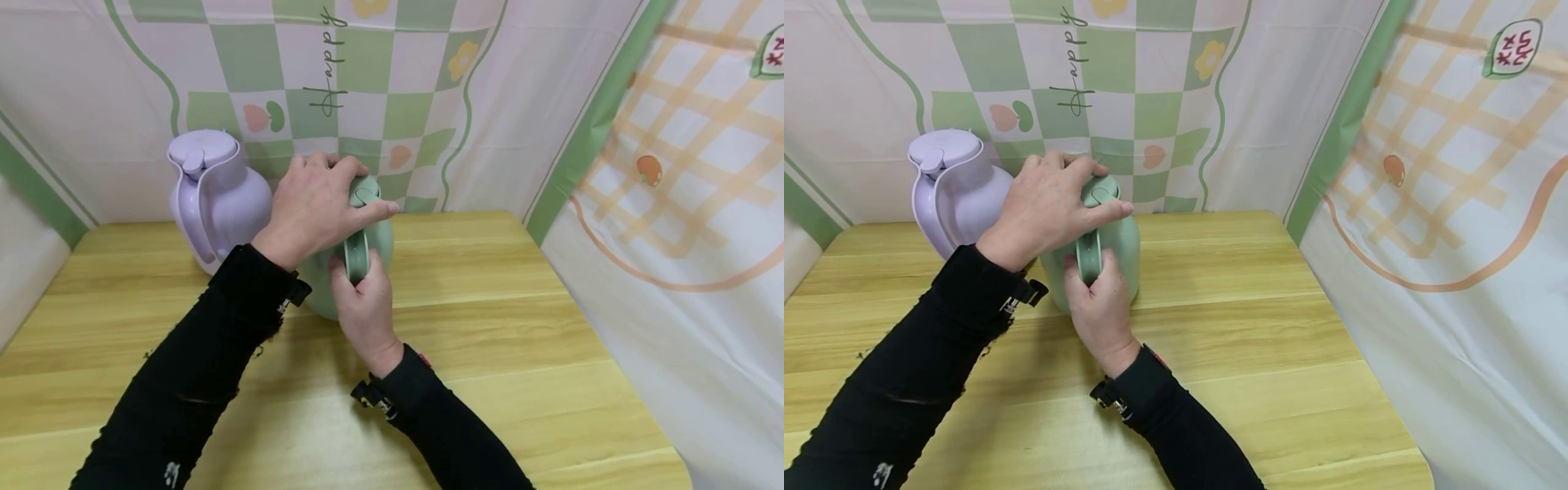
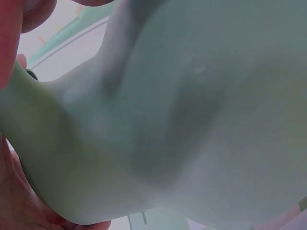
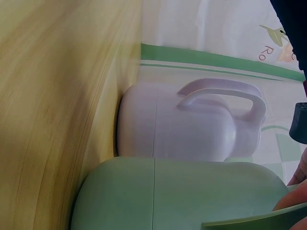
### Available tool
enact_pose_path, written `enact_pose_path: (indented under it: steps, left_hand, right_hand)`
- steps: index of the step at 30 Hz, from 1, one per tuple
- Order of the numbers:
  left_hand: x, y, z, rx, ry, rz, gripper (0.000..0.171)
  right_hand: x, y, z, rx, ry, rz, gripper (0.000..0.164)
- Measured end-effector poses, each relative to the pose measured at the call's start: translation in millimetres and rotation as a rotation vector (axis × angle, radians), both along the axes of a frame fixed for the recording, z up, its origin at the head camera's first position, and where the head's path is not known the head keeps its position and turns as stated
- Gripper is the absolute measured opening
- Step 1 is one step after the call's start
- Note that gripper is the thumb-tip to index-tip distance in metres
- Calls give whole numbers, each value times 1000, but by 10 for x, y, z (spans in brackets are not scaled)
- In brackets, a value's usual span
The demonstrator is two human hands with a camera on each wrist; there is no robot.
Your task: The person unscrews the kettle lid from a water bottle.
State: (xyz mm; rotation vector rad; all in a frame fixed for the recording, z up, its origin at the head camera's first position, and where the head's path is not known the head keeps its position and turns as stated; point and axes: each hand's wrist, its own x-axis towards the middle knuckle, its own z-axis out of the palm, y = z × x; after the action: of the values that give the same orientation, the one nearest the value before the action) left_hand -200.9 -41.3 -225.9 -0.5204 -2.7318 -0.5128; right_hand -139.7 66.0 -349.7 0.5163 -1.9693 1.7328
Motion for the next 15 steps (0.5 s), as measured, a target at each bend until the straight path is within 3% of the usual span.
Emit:
enact_pose_path:
  steps: [9, 15]
  left_hand:
    - [-9, 41, 20, -23, -24, 64, 88]
    - [-16, 46, 10, -2, -14, 59, 87]
  right_hand:
    - [18, -10, 19, 0, 4, -13, 22]
    - [16, -16, 22, 9, -4, -35, 21]
